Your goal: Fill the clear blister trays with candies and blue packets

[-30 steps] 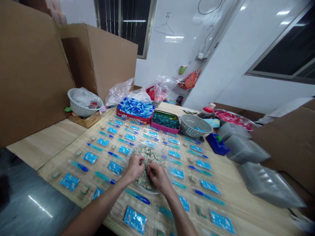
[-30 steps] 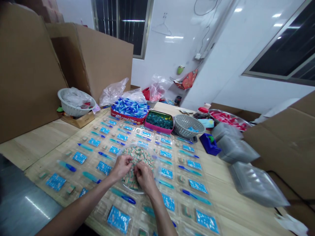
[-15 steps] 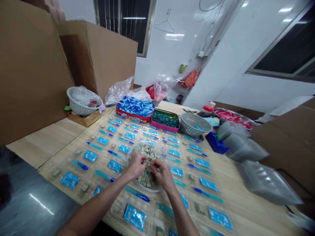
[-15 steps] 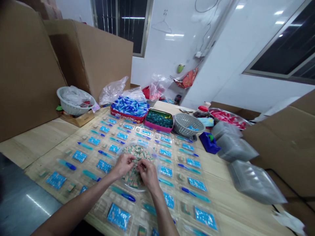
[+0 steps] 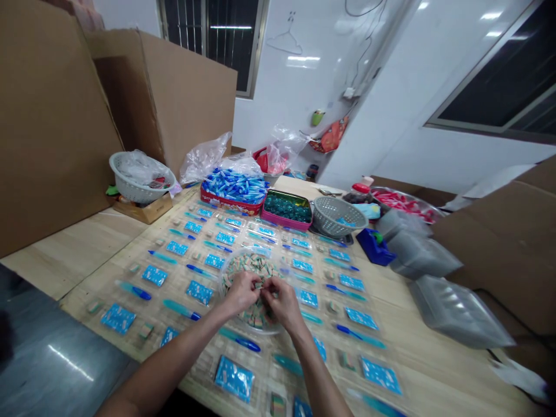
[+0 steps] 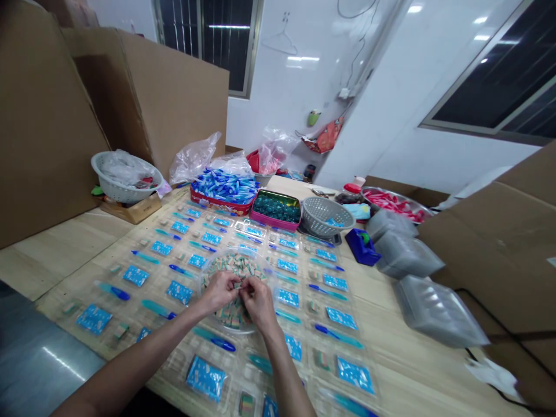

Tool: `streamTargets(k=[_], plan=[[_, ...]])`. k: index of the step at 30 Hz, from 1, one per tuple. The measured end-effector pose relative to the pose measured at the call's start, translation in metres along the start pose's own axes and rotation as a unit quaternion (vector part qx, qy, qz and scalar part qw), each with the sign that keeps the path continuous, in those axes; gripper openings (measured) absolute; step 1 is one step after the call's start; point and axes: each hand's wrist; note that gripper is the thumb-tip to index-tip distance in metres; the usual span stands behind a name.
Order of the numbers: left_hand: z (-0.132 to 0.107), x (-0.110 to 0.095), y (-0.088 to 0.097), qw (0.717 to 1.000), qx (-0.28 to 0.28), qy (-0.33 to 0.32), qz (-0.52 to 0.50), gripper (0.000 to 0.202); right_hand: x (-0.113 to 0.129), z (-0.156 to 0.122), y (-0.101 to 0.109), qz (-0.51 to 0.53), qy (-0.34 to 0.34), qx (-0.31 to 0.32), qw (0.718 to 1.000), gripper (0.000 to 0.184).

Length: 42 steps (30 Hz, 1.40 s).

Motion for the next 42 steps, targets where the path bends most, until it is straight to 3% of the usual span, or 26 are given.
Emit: streamTargets(k=[6,16,25,31,36,39,42], plan=[[-0.001,0.001,-0.002,1.0,0.005,-0.009,0.008,0.022,-0.002,0.002,-0.002,0.019,-0.033,0.001,0.999,0.015],[0.0,0.0,-0.002,1.0,-0.003,-0.003,-0.01,0.018,-0.007,0.002,-0.007,0.014,-0.057,0.0,0.998,0.012],[0.001,0.004,0.001,0.988,-0.021,0.039,-0.148,0.015,-0.005,0.003,-0.001,0.055,-0.048,0.013,0.997,0.022],[-0.011,0.002,0.003,0.945,-0.052,0.107,-0.303,0.017,0.007,0.007,0.006,0.061,-0.039,0.044,0.996,0.033],[-0.033,0.003,0.024,0.853,-0.108,0.123,-0.496,0.018,0.041,0.016,0.004,0.062,-0.025,0.134,0.989,0.033],[-0.053,0.012,0.043,0.818,-0.146,0.132,-0.54,0.027,0.066,0.025,-0.009,0.059,0.0,0.182,0.982,0.029],[-0.076,0.029,0.065,0.801,-0.224,0.13,-0.539,0.036,0.088,0.038,-0.036,0.067,0.03,0.203,0.976,0.026]])
Point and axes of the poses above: each hand's wrist, its own z-axis towards the middle knuckle, its own y-axis out of the back of the hand, x = y × z, and after that the axes turned 12 degrees about -z, right-handed
